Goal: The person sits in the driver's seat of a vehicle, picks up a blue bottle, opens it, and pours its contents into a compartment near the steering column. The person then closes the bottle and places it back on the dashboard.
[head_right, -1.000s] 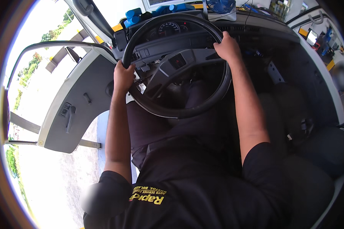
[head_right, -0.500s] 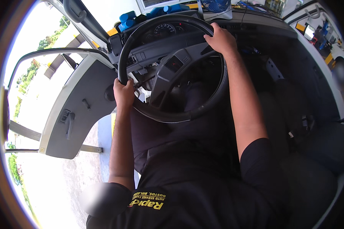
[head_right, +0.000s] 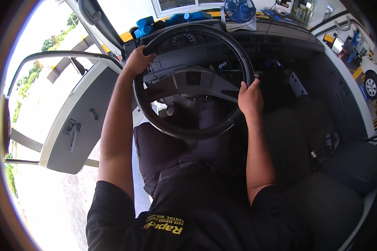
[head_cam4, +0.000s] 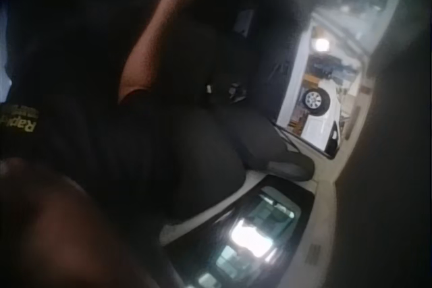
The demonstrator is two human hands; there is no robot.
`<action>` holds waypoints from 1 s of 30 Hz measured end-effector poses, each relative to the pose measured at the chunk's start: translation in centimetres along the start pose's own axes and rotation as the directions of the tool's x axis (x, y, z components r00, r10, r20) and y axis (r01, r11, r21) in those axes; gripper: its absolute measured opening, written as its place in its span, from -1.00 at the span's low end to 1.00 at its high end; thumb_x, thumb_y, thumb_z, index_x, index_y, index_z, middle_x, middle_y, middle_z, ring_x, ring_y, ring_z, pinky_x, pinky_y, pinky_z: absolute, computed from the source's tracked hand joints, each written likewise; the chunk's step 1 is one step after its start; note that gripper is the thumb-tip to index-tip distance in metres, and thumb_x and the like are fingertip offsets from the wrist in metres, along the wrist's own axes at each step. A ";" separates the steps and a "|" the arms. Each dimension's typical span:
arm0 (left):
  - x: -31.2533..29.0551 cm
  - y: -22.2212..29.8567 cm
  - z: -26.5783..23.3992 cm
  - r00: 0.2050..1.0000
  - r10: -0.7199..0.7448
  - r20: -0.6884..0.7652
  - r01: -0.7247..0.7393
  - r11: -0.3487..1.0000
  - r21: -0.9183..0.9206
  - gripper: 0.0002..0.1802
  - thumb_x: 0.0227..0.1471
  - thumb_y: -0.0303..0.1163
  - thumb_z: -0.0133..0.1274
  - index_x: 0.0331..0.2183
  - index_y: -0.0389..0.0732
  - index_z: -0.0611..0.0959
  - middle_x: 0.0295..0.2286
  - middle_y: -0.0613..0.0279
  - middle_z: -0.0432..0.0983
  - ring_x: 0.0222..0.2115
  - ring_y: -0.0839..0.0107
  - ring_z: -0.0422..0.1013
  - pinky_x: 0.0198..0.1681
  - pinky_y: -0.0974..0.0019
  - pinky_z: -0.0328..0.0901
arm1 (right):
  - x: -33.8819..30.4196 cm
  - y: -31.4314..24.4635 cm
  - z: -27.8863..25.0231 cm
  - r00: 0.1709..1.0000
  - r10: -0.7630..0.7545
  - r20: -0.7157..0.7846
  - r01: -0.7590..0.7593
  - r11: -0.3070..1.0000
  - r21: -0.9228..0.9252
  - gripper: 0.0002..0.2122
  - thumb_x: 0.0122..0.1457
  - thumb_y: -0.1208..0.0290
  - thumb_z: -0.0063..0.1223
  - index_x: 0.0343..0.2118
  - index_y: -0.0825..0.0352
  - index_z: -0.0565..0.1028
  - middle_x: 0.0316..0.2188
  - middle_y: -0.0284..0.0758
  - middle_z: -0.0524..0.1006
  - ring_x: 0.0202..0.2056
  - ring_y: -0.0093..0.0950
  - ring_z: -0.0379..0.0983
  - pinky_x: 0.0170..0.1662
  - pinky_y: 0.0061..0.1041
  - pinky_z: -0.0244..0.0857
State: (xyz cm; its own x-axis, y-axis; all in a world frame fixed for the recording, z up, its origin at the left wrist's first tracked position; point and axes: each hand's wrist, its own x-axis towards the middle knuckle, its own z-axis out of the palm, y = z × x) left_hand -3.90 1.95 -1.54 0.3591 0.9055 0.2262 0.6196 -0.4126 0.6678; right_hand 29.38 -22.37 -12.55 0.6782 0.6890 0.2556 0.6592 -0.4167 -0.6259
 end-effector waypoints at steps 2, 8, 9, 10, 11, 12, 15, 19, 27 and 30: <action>-1.1 -0.3 0.1 0.999 -0.042 0.018 0.043 0.995 -0.086 -0.69 0.15 -0.33 0.28 -0.20 -0.35 0.61 -0.51 0.14 0.63 -0.54 0.40 0.58 -0.43 0.26 0.47 | 1.0 -0.1 0.1 0.997 -0.053 -0.048 0.055 0.998 0.041 -0.51 0.43 0.13 0.00 0.22 0.44 0.33 -0.04 0.08 0.63 0.02 0.07 0.59 0.07 -0.04 0.47; -4.4 -1.8 0.8 0.993 -0.115 -0.027 0.103 0.955 -0.278 -0.71 0.17 -0.32 0.29 -0.23 -0.33 0.59 -0.52 0.22 0.57 -0.57 0.46 0.52 -0.48 0.32 0.44 | 4.4 0.2 0.4 0.983 -0.162 -0.086 0.175 0.969 0.174 -0.54 0.38 0.17 0.11 0.21 0.36 0.42 -0.06 0.02 0.66 0.02 0.04 0.60 0.08 -0.12 0.43; -4.6 -1.8 0.9 0.993 -0.111 -0.043 0.095 0.957 -0.276 -0.70 0.17 -0.32 0.29 -0.23 -0.33 0.59 -0.52 0.22 0.56 -0.57 0.46 0.52 -0.47 0.32 0.45 | 4.5 0.3 0.4 0.980 -0.178 -0.085 0.190 0.966 0.172 -0.53 0.38 0.17 0.11 0.21 0.36 0.42 -0.06 0.02 0.66 0.02 0.03 0.60 0.08 -0.13 0.43; -4.8 -1.8 1.0 0.992 -0.111 -0.052 0.092 0.956 -0.278 -0.70 0.17 -0.32 0.30 -0.24 -0.33 0.59 -0.52 0.23 0.56 -0.57 0.47 0.51 -0.47 0.32 0.45 | 4.7 0.3 0.3 0.979 -0.186 -0.079 0.198 0.965 0.172 -0.53 0.38 0.16 0.11 0.22 0.36 0.41 -0.06 0.02 0.66 0.02 0.03 0.60 0.08 -0.14 0.43; -4.9 -1.8 1.1 0.992 -0.109 -0.061 0.088 0.955 -0.282 -0.70 0.17 -0.31 0.30 -0.24 -0.33 0.58 -0.52 0.23 0.55 -0.57 0.47 0.51 -0.47 0.32 0.45 | 4.7 0.3 0.3 0.978 -0.193 -0.080 0.204 0.963 0.174 -0.52 0.38 0.16 0.11 0.23 0.36 0.41 -0.06 0.02 0.66 0.03 0.02 0.60 0.09 -0.14 0.43; -4.9 -1.7 1.1 0.991 -0.118 -0.068 0.093 0.953 -0.290 -0.70 0.17 -0.31 0.30 -0.24 -0.33 0.59 -0.52 0.23 0.55 -0.57 0.47 0.51 -0.47 0.32 0.45 | 4.6 0.3 0.3 0.979 -0.186 -0.079 0.197 0.964 0.180 -0.52 0.38 0.17 0.11 0.23 0.35 0.41 -0.05 0.02 0.66 0.03 0.02 0.59 0.09 -0.15 0.42; -4.9 -1.7 1.2 0.989 -0.123 -0.077 0.092 0.941 -0.324 -0.70 0.17 -0.30 0.30 -0.24 -0.32 0.59 -0.52 0.24 0.55 -0.56 0.47 0.50 -0.47 0.33 0.44 | 4.5 0.3 0.2 0.983 -0.173 -0.061 0.182 0.959 0.218 -0.52 0.37 0.16 0.11 0.25 0.32 0.40 -0.04 0.02 0.65 0.04 0.03 0.59 0.10 -0.11 0.43; -5.0 -2.1 1.3 0.989 -0.129 -0.066 0.096 0.924 -0.370 -0.69 0.18 -0.27 0.30 -0.24 -0.31 0.59 -0.53 0.25 0.54 -0.58 0.48 0.47 -0.49 0.36 0.41 | 4.5 0.4 0.1 0.989 -0.143 -0.026 0.144 0.943 0.300 -0.51 0.37 0.14 0.10 0.27 0.27 0.38 -0.04 0.01 0.65 0.03 0.02 0.59 0.10 -0.08 0.43; -5.0 -2.4 1.5 0.987 -0.138 -0.078 0.095 0.911 -0.401 -0.69 0.19 -0.24 0.27 -0.29 -0.27 0.57 -0.55 0.29 0.51 -0.63 0.50 0.43 -0.52 0.37 0.36 | 4.5 0.5 0.1 0.983 -0.168 -0.072 0.182 0.939 0.293 -0.51 0.35 0.15 0.13 0.24 0.28 0.40 -0.07 0.00 0.66 0.00 0.02 0.60 0.06 -0.10 0.45; -5.4 -2.8 1.7 0.990 -0.124 -0.067 0.077 0.874 -0.479 -0.73 0.21 -0.25 0.24 -0.29 -0.25 0.57 -0.56 0.30 0.50 -0.64 0.49 0.42 -0.53 0.36 0.34 | 5.0 1.0 0.5 0.976 -0.197 -0.089 0.216 0.905 0.367 -0.52 0.34 0.17 0.17 0.21 0.33 0.43 -0.12 -0.02 0.67 -0.05 -0.03 0.63 0.04 -0.16 0.45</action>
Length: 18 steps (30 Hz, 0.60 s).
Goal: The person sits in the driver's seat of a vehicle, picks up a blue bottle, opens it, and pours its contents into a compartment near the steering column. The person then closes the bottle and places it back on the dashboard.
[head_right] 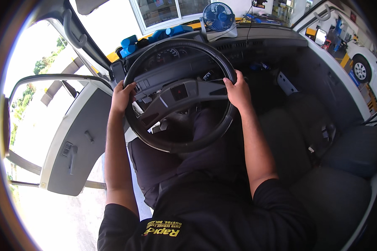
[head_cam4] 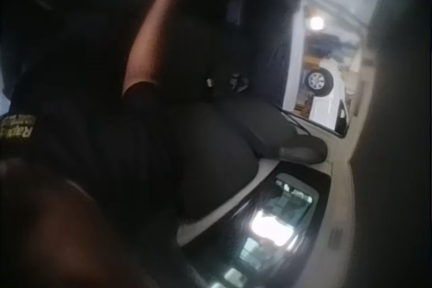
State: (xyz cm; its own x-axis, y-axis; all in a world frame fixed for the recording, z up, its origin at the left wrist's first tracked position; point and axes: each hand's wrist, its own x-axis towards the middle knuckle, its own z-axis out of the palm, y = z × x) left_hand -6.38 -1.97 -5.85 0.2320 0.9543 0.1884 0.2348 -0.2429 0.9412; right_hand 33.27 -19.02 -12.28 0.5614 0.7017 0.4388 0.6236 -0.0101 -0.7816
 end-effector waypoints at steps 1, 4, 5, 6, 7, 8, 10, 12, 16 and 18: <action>-0.1 -0.2 -0.1 1.000 0.002 0.004 -0.002 0.999 -0.034 -0.74 0.22 -0.26 0.23 -0.28 -0.24 0.57 -0.56 0.31 0.50 -0.64 0.49 0.42 -0.54 0.36 0.33 | 0.3 0.2 0.1 1.000 -0.012 0.008 0.012 0.999 0.030 -0.53 0.34 0.18 0.18 0.20 0.34 0.44 -0.13 -0.03 0.67 -0.06 -0.06 0.64 0.04 -0.18 0.45; -0.7 -0.9 -0.3 0.999 0.003 0.037 0.004 0.982 -0.188 -0.78 0.26 -0.26 0.19 -0.26 -0.19 0.57 -0.55 0.30 0.49 -0.62 0.50 0.42 -0.51 0.40 0.32 | 1.3 0.7 0.2 0.999 -0.008 0.049 0.003 0.995 0.100 -0.53 0.33 0.21 0.21 0.19 0.38 0.44 -0.16 -0.07 0.67 -0.10 -0.20 0.65 0.02 -0.25 0.45; -0.9 -1.1 -0.4 0.999 -0.015 0.038 0.022 0.979 -0.201 -0.79 0.27 -0.26 0.17 -0.24 -0.20 0.57 -0.55 0.30 0.49 -0.62 0.49 0.42 -0.50 0.40 0.32 | 1.6 0.6 0.2 0.997 -0.059 0.050 0.053 0.990 0.128 -0.53 0.33 0.21 0.21 0.19 0.38 0.44 -0.16 -0.07 0.67 -0.10 -0.19 0.65 0.02 -0.24 0.45; -1.1 -1.3 -0.3 0.999 -0.025 0.028 0.031 0.976 -0.216 -0.79 0.28 -0.27 0.16 -0.22 -0.21 0.56 -0.54 0.30 0.50 -0.61 0.49 0.41 -0.48 0.39 0.32 | 1.6 0.6 0.2 0.996 -0.078 0.052 0.070 0.986 0.152 -0.53 0.33 0.21 0.20 0.19 0.38 0.44 -0.15 -0.07 0.67 -0.09 -0.19 0.65 0.02 -0.24 0.45; -1.4 -1.5 -0.3 1.000 -0.023 0.013 0.025 0.975 -0.221 -0.79 0.27 -0.27 0.17 -0.23 -0.21 0.56 -0.55 0.30 0.50 -0.61 0.50 0.42 -0.50 0.39 0.31 | 1.8 0.4 0.2 0.998 -0.046 0.051 0.041 0.994 0.102 -0.54 0.34 0.22 0.19 0.19 0.37 0.44 -0.16 -0.08 0.68 -0.10 -0.18 0.66 0.03 -0.23 0.45; -1.6 -1.6 -0.3 1.000 -0.017 0.006 0.017 0.974 -0.227 -0.79 0.27 -0.28 0.19 -0.24 -0.21 0.56 -0.55 0.30 0.50 -0.61 0.50 0.42 -0.51 0.39 0.30 | 1.8 0.3 0.1 0.996 -0.055 0.066 0.050 0.996 0.080 -0.54 0.35 0.21 0.17 0.21 0.36 0.43 -0.16 -0.06 0.68 -0.10 -0.16 0.66 0.03 -0.22 0.45; -1.8 -1.8 -0.3 1.000 -0.011 -0.003 0.010 0.973 -0.232 -0.78 0.27 -0.28 0.19 -0.22 -0.23 0.57 -0.55 0.31 0.50 -0.60 0.51 0.42 -0.49 0.39 0.31 | 1.5 0.1 -0.1 0.995 -0.030 0.090 0.023 0.997 0.079 -0.54 0.36 0.20 0.15 0.21 0.35 0.42 -0.18 -0.04 0.68 -0.11 -0.13 0.66 0.03 -0.21 0.45; -1.8 -1.9 -0.2 0.999 -0.031 -0.013 0.028 0.975 -0.218 -0.77 0.27 -0.28 0.19 -0.21 -0.23 0.57 -0.55 0.31 0.50 -0.60 0.50 0.42 -0.48 0.38 0.32 | 1.2 -0.2 -0.1 0.997 0.000 0.073 -0.001 1.000 0.017 -0.53 0.36 0.20 0.15 0.22 0.35 0.42 -0.20 -0.05 0.68 -0.13 -0.15 0.66 0.00 -0.21 0.45; -1.3 -1.9 -0.4 1.000 -0.015 0.015 0.018 0.973 -0.228 -0.75 0.26 -0.27 0.19 -0.19 -0.25 0.58 -0.55 0.31 0.50 -0.61 0.51 0.42 -0.49 0.38 0.32 | 0.9 -0.4 -0.3 0.997 0.022 0.070 -0.025 0.999 0.033 -0.52 0.40 0.22 0.13 0.26 0.40 0.40 -0.14 -0.12 0.65 -0.10 -0.29 0.61 0.05 -0.33 0.41; -1.2 -2.1 -0.5 1.000 -0.011 0.017 0.015 0.978 -0.209 -0.75 0.26 -0.26 0.19 -0.19 -0.25 0.58 -0.55 0.31 0.50 -0.60 0.51 0.43 -0.48 0.37 0.32 | 0.9 -0.4 -0.4 0.995 0.001 0.105 -0.012 0.995 0.099 -0.51 0.39 0.21 0.13 0.26 0.39 0.40 -0.11 -0.09 0.65 -0.07 -0.26 0.62 0.07 -0.32 0.41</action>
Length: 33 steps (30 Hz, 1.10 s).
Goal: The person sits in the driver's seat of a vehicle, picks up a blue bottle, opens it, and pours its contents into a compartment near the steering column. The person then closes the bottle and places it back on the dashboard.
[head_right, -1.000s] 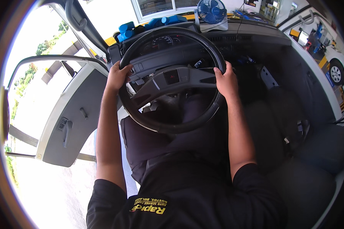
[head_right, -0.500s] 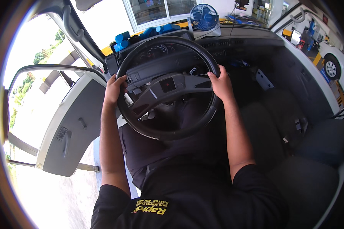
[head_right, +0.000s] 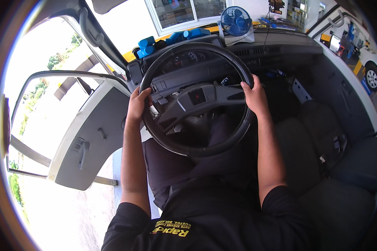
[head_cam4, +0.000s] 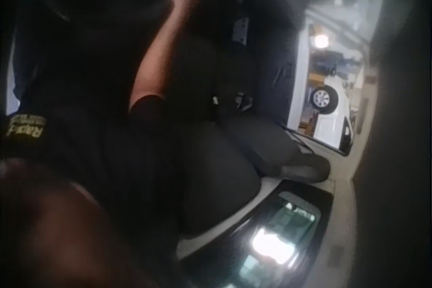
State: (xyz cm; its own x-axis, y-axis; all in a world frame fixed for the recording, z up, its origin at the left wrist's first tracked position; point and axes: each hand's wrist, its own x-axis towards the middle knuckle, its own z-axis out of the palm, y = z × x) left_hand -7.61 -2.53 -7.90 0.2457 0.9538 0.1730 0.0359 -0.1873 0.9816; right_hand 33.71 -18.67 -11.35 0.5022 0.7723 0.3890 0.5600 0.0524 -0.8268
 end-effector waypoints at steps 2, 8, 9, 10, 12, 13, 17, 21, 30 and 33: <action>-0.2 -0.2 0.0 1.000 0.010 0.000 -0.010 1.000 0.008 -0.74 0.26 -0.26 0.19 -0.19 -0.25 0.58 -0.55 0.30 0.50 -0.60 0.51 0.43 -0.48 0.37 0.32 | 0.0 0.0 -0.2 1.000 0.004 0.024 -0.005 1.000 0.025 -0.50 0.39 0.20 0.13 0.27 0.39 0.40 -0.09 -0.07 0.65 -0.04 -0.22 0.62 0.08 -0.30 0.41; -0.8 0.0 0.2 0.999 0.010 -0.035 -0.010 1.000 0.017 -0.74 0.25 -0.26 0.21 -0.20 -0.25 0.59 -0.55 0.31 0.50 -0.59 0.51 0.42 -0.47 0.37 0.33 | 0.0 -0.1 0.1 0.999 -0.004 -0.034 -0.001 0.985 -0.171 -0.46 0.39 0.10 0.09 0.31 0.30 0.34 -0.12 0.01 0.67 -0.05 -0.03 0.63 0.04 -0.12 0.45; -0.8 0.1 0.3 0.999 0.025 -0.035 -0.023 0.999 0.043 -0.74 0.25 -0.27 0.21 -0.19 -0.25 0.59 -0.55 0.32 0.49 -0.60 0.53 0.42 -0.47 0.38 0.33 | 0.1 -0.1 0.1 0.999 -0.021 -0.036 0.014 0.983 -0.184 -0.46 0.40 0.10 0.08 0.32 0.29 0.34 -0.11 0.01 0.66 -0.04 -0.02 0.63 0.05 -0.11 0.44; -0.8 0.2 0.4 0.999 0.016 -0.038 -0.015 0.999 0.040 -0.75 0.25 -0.27 0.21 -0.19 -0.25 0.59 -0.55 0.33 0.49 -0.59 0.53 0.42 -0.47 0.39 0.32 | 0.0 -0.1 0.1 0.999 0.002 -0.041 -0.010 0.982 -0.189 -0.46 0.40 0.10 0.07 0.32 0.29 0.33 -0.10 0.01 0.66 -0.03 -0.01 0.62 0.05 -0.10 0.44; -0.6 0.4 0.5 0.999 0.026 -0.039 -0.024 0.998 0.050 -0.76 0.26 -0.28 0.20 -0.20 -0.24 0.59 -0.56 0.35 0.48 -0.59 0.55 0.42 -0.47 0.40 0.32 | -0.2 -0.2 0.0 1.000 0.013 -0.028 -0.018 0.988 -0.156 -0.47 0.41 0.11 0.07 0.32 0.32 0.34 -0.08 0.01 0.65 -0.01 -0.03 0.61 0.07 -0.16 0.43; -0.5 0.5 0.5 0.999 0.010 -0.036 -0.009 0.999 0.032 -0.79 0.27 -0.28 0.18 -0.22 -0.23 0.59 -0.56 0.37 0.48 -0.59 0.57 0.41 -0.47 0.42 0.31 | -0.3 -0.3 -0.1 0.999 0.031 -0.023 -0.034 0.990 -0.137 -0.47 0.41 0.11 0.07 0.31 0.33 0.35 -0.06 0.00 0.65 -0.01 -0.04 0.61 0.08 -0.18 0.42; -0.4 0.4 0.6 0.999 0.019 -0.041 -0.017 0.998 0.055 -0.80 0.28 -0.28 0.18 -0.24 -0.21 0.58 -0.56 0.38 0.48 -0.60 0.58 0.39 -0.48 0.44 0.28 | -0.6 -0.7 -0.2 0.997 0.079 -0.025 -0.082 0.986 -0.142 -0.46 0.42 0.06 0.05 0.31 0.31 0.35 -0.10 0.00 0.65 -0.04 -0.03 0.62 0.04 -0.17 0.43; -0.5 0.4 0.7 0.998 -0.005 -0.056 0.008 0.999 0.045 -0.80 0.28 -0.28 0.18 -0.24 -0.22 0.59 -0.56 0.37 0.47 -0.59 0.56 0.39 -0.47 0.44 0.29 | -0.6 -0.9 -0.3 0.996 0.084 -0.012 -0.085 0.986 -0.144 -0.48 0.41 0.09 0.05 0.31 0.26 0.33 -0.01 0.00 0.63 0.04 0.01 0.59 0.10 -0.09 0.43; -0.7 0.5 0.8 0.997 -0.005 -0.072 0.009 0.998 0.057 -0.78 0.28 -0.25 0.19 -0.27 -0.19 0.59 -0.56 0.36 0.47 -0.59 0.56 0.40 -0.47 0.45 0.29 | -0.5 -0.1 0.1 0.999 0.025 -0.044 -0.031 0.990 -0.135 -0.46 0.43 0.07 0.03 0.32 0.30 0.32 -0.01 0.01 0.63 0.03 0.00 0.59 0.09 -0.14 0.43; -0.7 0.4 0.8 0.997 -0.011 -0.079 0.016 0.998 0.064 -0.78 0.28 -0.24 0.19 -0.27 -0.19 0.60 -0.56 0.36 0.47 -0.59 0.56 0.40 -0.47 0.45 0.29 | -0.5 -0.1 0.1 0.999 0.013 -0.050 -0.020 0.991 -0.135 -0.45 0.43 0.06 0.03 0.33 0.31 0.31 -0.02 0.01 0.63 0.03 -0.01 0.59 0.08 -0.17 0.43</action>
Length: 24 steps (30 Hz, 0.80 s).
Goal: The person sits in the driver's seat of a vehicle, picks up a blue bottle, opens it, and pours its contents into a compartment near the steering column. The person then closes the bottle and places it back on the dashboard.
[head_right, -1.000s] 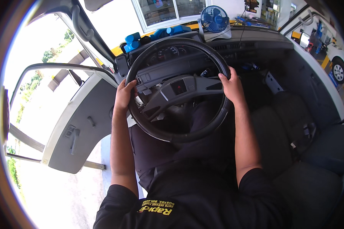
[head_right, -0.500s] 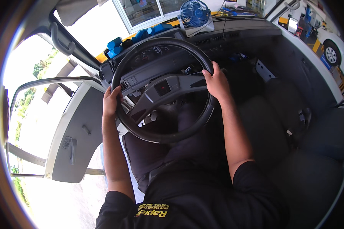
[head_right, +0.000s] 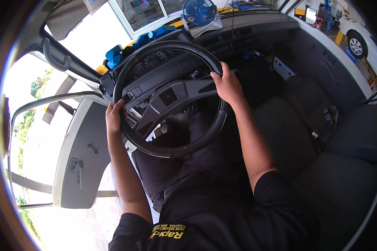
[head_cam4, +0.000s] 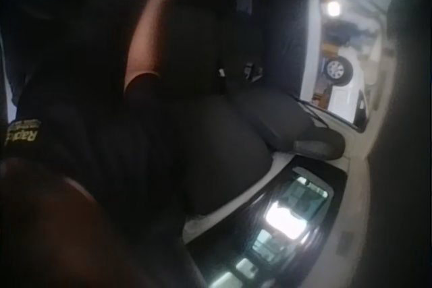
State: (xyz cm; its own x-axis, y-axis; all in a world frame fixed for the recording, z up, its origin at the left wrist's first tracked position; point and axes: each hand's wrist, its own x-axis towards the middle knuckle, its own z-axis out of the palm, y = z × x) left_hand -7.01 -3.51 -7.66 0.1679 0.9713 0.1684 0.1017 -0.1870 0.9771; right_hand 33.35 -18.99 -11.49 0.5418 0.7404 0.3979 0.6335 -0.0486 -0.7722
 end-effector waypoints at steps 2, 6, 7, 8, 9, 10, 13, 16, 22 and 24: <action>0.0 0.0 0.1 1.000 -0.026 -0.016 0.027 0.999 0.025 -0.78 0.28 -0.24 0.19 -0.27 -0.19 0.60 -0.55 0.36 0.47 -0.59 0.56 0.40 -0.47 0.44 0.30 | -0.1 -0.1 -0.1 1.000 0.019 0.016 -0.020 1.000 0.007 -0.46 0.43 0.08 0.04 0.32 0.32 0.32 0.00 0.02 0.63 0.04 0.01 0.58 0.09 -0.14 0.43; -0.1 0.2 0.2 1.000 -0.008 -0.017 0.008 1.000 0.028 -0.77 0.28 -0.23 0.19 -0.27 -0.20 0.60 -0.56 0.36 0.47 -0.59 0.56 0.40 -0.48 0.43 0.30 | -0.1 -0.4 -0.4 0.999 0.033 0.029 -0.033 0.999 0.012 -0.48 0.42 0.12 0.05 0.30 0.32 0.33 0.02 0.03 0.61 0.07 0.03 0.57 0.10 -0.08 0.42; -0.1 0.3 0.2 1.000 -0.009 -0.026 0.010 0.999 0.033 -0.77 0.28 -0.23 0.19 -0.27 -0.20 0.60 -0.56 0.35 0.47 -0.60 0.56 0.40 -0.48 0.43 0.30 | -0.1 -0.4 -0.4 1.000 0.022 0.022 -0.022 1.000 0.018 -0.48 0.42 0.12 0.05 0.30 0.32 0.33 0.02 0.03 0.61 0.07 0.03 0.57 0.10 -0.08 0.43; -0.1 0.3 0.3 0.999 -0.029 -0.045 0.031 0.998 0.055 -0.77 0.28 -0.23 0.19 -0.27 -0.21 0.60 -0.56 0.35 0.47 -0.60 0.56 0.40 -0.48 0.43 0.30 | -0.1 -0.4 -0.3 0.999 0.027 0.023 -0.027 1.000 0.009 -0.49 0.42 0.12 0.05 0.30 0.32 0.33 0.02 0.03 0.61 0.07 0.03 0.57 0.10 -0.07 0.43; -0.1 0.3 0.3 0.999 -0.009 -0.031 0.011 0.999 0.042 -0.76 0.28 -0.23 0.19 -0.27 -0.21 0.61 -0.56 0.35 0.47 -0.60 0.55 0.40 -0.48 0.43 0.30 | 0.0 -0.3 -0.2 0.999 0.029 0.019 -0.029 1.000 0.007 -0.49 0.42 0.12 0.05 0.30 0.31 0.33 0.02 0.03 0.61 0.07 0.03 0.57 0.11 -0.07 0.43; -0.1 0.3 0.3 1.000 -0.009 -0.029 0.010 0.999 0.045 -0.76 0.28 -0.23 0.19 -0.27 -0.21 0.61 -0.56 0.35 0.47 -0.60 0.55 0.40 -0.48 0.42 0.30 | 0.0 -0.2 -0.2 0.999 0.037 0.021 -0.037 0.999 0.010 -0.49 0.42 0.12 0.05 0.29 0.31 0.33 0.02 0.03 0.61 0.07 0.03 0.57 0.11 -0.07 0.43; -0.1 0.3 0.2 1.000 -0.008 -0.022 0.009 0.999 0.034 -0.75 0.27 -0.22 0.19 -0.27 -0.22 0.61 -0.56 0.34 0.48 -0.60 0.55 0.40 -0.48 0.42 0.31 | 0.2 0.2 0.0 0.999 0.035 0.017 -0.035 0.999 0.007 -0.50 0.42 0.12 0.05 0.29 0.30 0.34 0.02 0.03 0.61 0.06 0.04 0.57 0.11 -0.06 0.43; -0.1 0.3 0.1 1.000 -0.014 -0.024 0.015 0.999 0.045 -0.74 0.27 -0.21 0.20 -0.28 -0.22 0.61 -0.56 0.34 0.48 -0.60 0.54 0.41 -0.48 0.41 0.32 | 0.3 0.5 0.1 1.000 0.006 0.028 -0.007 0.999 0.046 -0.50 0.41 0.12 0.06 0.28 0.30 0.34 0.00 0.03 0.62 0.04 0.06 0.58 0.10 -0.05 0.43; 0.0 0.2 0.2 0.999 -0.025 -0.026 0.026 0.999 0.044 -0.72 0.26 -0.20 0.21 -0.29 -0.22 0.61 -0.57 0.33 0.50 -0.60 0.54 0.42 -0.49 0.40 0.32 | 0.2 0.5 0.0 0.999 0.019 0.032 -0.020 0.999 0.034 -0.52 0.41 0.13 0.05 0.28 0.27 0.35 -0.01 0.03 0.63 0.03 0.06 0.58 0.07 -0.05 0.43; 0.0 0.1 0.1 0.996 -0.039 -0.075 0.046 0.995 0.089 -0.71 0.25 -0.19 0.22 -0.30 -0.23 0.61 -0.58 0.32 0.52 -0.60 0.53 0.43 -0.49 0.39 0.33 | 0.2 0.4 0.0 1.000 -0.003 0.001 0.004 1.000 -0.010 -0.52 0.42 0.15 0.05 0.28 0.29 0.36 -0.05 0.02 0.64 0.01 0.01 0.60 0.06 -0.12 0.43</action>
State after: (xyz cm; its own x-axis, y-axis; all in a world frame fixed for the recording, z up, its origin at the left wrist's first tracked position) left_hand -6.92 -3.58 -7.55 0.0899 0.9862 0.1393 0.1966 -0.1547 0.9682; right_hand 33.73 -18.89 -11.74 0.5389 0.7413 0.4000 0.6408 -0.0525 -0.7659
